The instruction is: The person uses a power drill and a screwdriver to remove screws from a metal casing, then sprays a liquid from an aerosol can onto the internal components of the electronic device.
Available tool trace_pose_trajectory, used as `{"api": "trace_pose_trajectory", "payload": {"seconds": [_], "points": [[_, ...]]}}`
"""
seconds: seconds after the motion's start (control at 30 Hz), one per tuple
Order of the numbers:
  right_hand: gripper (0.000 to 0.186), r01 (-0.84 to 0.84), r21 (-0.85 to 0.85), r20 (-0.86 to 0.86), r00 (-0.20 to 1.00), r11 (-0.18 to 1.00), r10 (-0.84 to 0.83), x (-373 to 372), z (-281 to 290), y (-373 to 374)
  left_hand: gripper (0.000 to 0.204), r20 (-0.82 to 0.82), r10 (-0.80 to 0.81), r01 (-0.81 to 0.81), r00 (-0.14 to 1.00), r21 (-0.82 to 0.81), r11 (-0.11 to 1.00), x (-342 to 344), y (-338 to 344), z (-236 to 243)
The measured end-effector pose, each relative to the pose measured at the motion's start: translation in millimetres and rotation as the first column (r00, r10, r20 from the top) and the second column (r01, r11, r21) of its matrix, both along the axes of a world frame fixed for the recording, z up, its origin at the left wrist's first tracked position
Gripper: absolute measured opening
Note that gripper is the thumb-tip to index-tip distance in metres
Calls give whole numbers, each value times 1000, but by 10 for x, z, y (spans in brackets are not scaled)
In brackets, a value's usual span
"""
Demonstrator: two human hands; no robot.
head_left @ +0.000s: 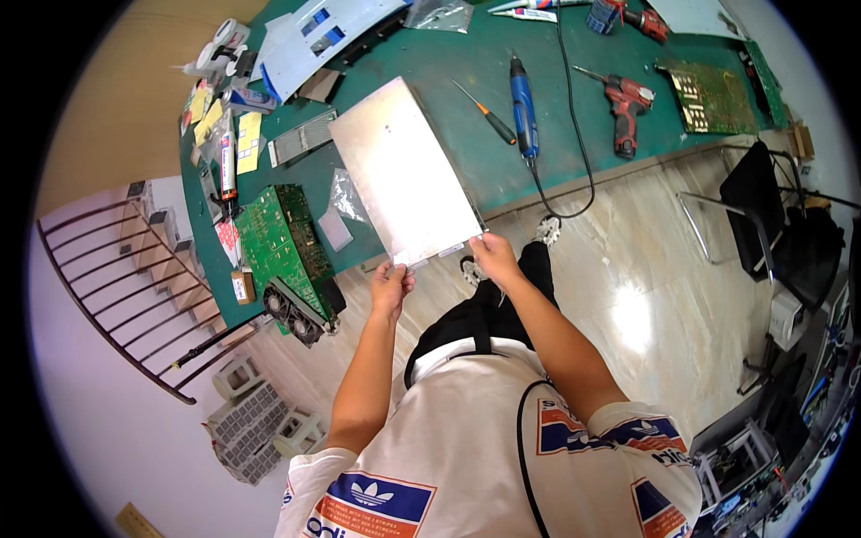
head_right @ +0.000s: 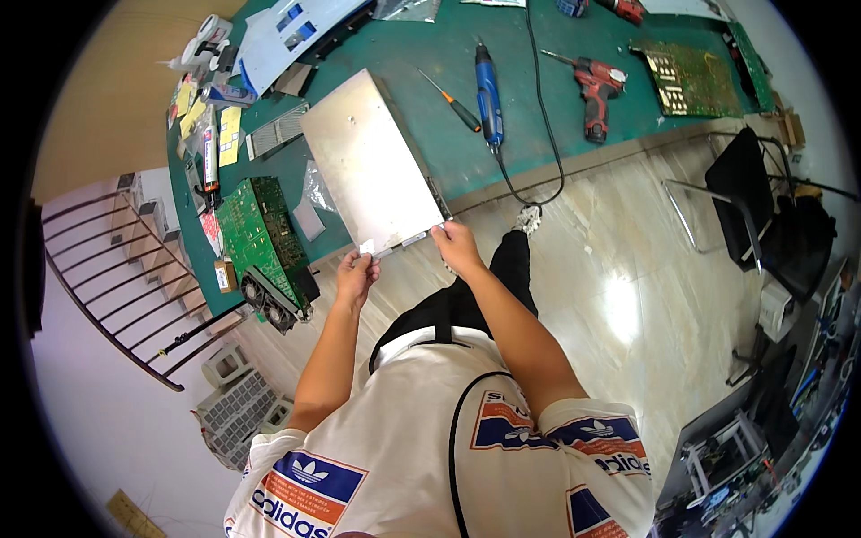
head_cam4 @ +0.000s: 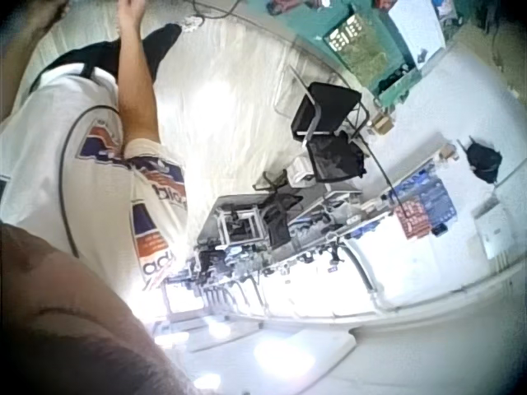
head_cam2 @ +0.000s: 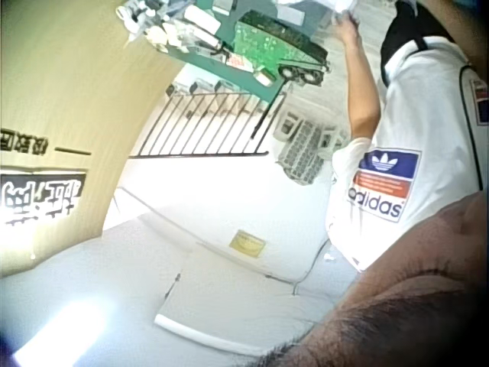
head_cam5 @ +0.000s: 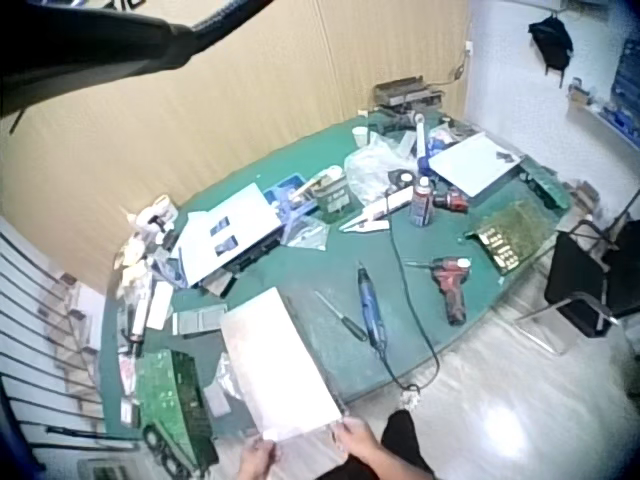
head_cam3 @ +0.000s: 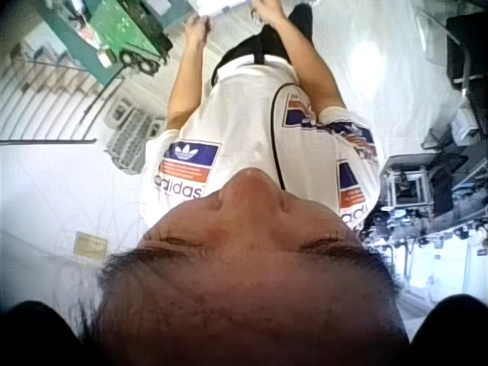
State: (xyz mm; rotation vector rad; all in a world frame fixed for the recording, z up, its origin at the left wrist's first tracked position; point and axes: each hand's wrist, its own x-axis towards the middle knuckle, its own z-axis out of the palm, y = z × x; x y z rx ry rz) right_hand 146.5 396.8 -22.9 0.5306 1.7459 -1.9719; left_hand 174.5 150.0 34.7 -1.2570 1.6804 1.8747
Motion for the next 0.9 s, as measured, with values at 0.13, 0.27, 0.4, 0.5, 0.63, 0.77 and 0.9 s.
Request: {"api": "trace_pose_trajectory", "payload": {"seconds": [0.13,0.27,0.4,0.5,0.63,0.77,0.9], "points": [[37,68,39,-116,991,997,-63,20,6,-106,28,-42,0,0,999,-21,1000,50,-60,-50],[38,37,73,-143,989,997,-27,12,8,-29,32,-74,-5,4,997,-22,1000,67,-21,-79],[37,19,-39,-55,998,999,-21,10,200,-47,30,-129,-6,1,992,-38,999,133,-90,-66],[36,-26,-38,-40,999,999,24,2,320,-33,29,-165,-15,8,986,-42,999,124,-115,5],[33,5,-94,-2,1000,996,-5,-5,543,-80,29,-191,-19,9,981,-55,998,92,-140,191],[31,0,-129,-11,1000,992,-2,-85,800,-70,31,-191,-20,9,981,-58,998,-13,-147,509],[32,16,-132,31,999,991,-13,-121,901,-107,33,-159,-25,13,987,-74,997,-46,-159,604]]}}
